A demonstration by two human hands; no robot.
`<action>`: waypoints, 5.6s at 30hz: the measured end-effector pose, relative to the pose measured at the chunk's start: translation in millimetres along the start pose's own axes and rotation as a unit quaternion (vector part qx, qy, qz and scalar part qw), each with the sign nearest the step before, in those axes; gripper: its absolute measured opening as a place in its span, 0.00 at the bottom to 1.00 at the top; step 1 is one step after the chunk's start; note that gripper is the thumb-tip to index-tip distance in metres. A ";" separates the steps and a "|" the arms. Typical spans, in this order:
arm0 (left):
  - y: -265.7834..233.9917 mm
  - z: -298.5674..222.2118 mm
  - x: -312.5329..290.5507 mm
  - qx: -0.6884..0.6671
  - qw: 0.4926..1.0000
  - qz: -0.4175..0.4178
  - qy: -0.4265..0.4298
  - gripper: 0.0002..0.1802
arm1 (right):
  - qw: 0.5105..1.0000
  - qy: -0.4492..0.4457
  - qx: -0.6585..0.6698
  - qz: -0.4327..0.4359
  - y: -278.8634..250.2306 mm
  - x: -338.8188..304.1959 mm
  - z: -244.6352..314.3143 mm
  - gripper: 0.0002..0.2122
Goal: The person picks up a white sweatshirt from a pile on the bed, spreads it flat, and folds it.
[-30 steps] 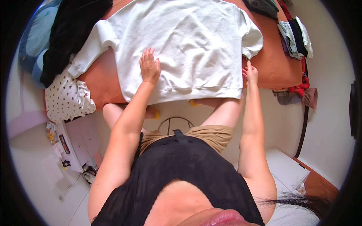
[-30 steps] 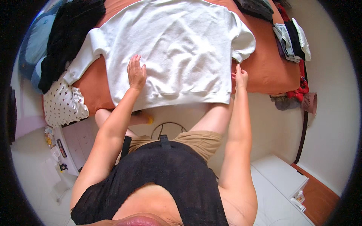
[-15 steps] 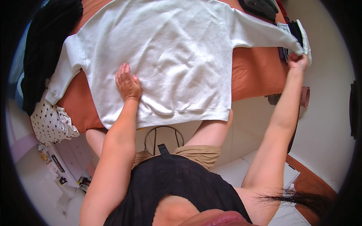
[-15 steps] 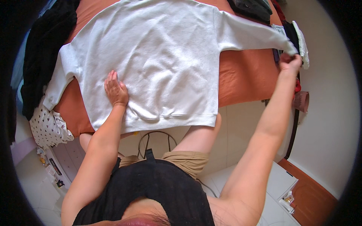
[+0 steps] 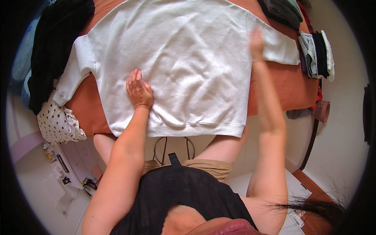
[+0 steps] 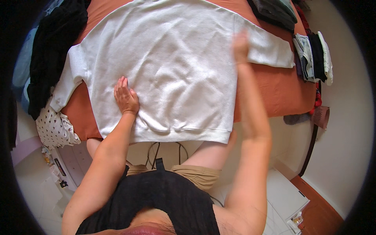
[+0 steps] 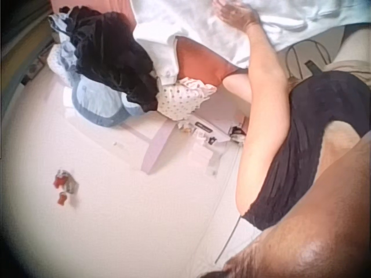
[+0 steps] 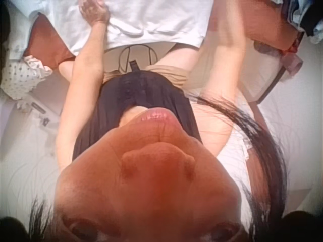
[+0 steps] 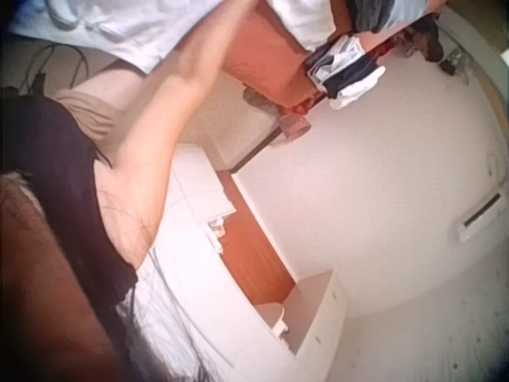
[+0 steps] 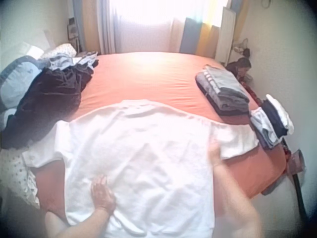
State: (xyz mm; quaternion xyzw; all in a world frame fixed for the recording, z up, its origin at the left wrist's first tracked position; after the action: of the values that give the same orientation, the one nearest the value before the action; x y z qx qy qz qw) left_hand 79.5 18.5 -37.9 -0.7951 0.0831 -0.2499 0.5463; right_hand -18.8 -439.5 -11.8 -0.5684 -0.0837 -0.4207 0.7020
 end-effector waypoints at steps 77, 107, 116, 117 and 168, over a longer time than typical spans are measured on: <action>2.0 3.3 0.3 -0.045 0.999 -0.002 -0.001 0.27 | 0.948 -0.056 0.078 0.302 -8.2 -183.2 277.8 0.23; 7.6 7.0 -1.8 -0.085 0.996 -0.013 -0.014 0.29 | 0.986 -0.061 -0.007 0.153 44.1 -144.5 288.6 0.23; 0.8 4.4 -1.3 -0.085 0.996 -0.024 -0.023 0.28 | 0.989 -0.064 -0.013 0.130 44.9 -144.5 289.1 0.23; 0.1 3.6 -0.6 -0.086 0.996 -0.025 -0.021 0.28 | 0.990 -0.065 -0.014 0.128 45.8 -144.3 288.2 0.23; -81.1 301.1 195.6 0.289 0.940 0.000 -0.181 0.09 | 0.988 -0.045 -0.015 0.150 43.6 -143.7 285.1 0.25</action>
State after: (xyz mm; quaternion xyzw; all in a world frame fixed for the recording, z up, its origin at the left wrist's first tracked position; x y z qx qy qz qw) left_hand 383.5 219.8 12.1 -0.6350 -0.0923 -0.1152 0.7582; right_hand 23.2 -120.7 -32.3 -0.6033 -0.0227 -0.2862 0.7440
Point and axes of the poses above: each hand's wrist, its own x-axis towards the middle knuckle, its own y-axis out of the palm, z = x × y, the point moved 4 cm from there along x, towards the middle knuckle, and after that the axes turned 4 degrees about -y, right-handed, at the moved point
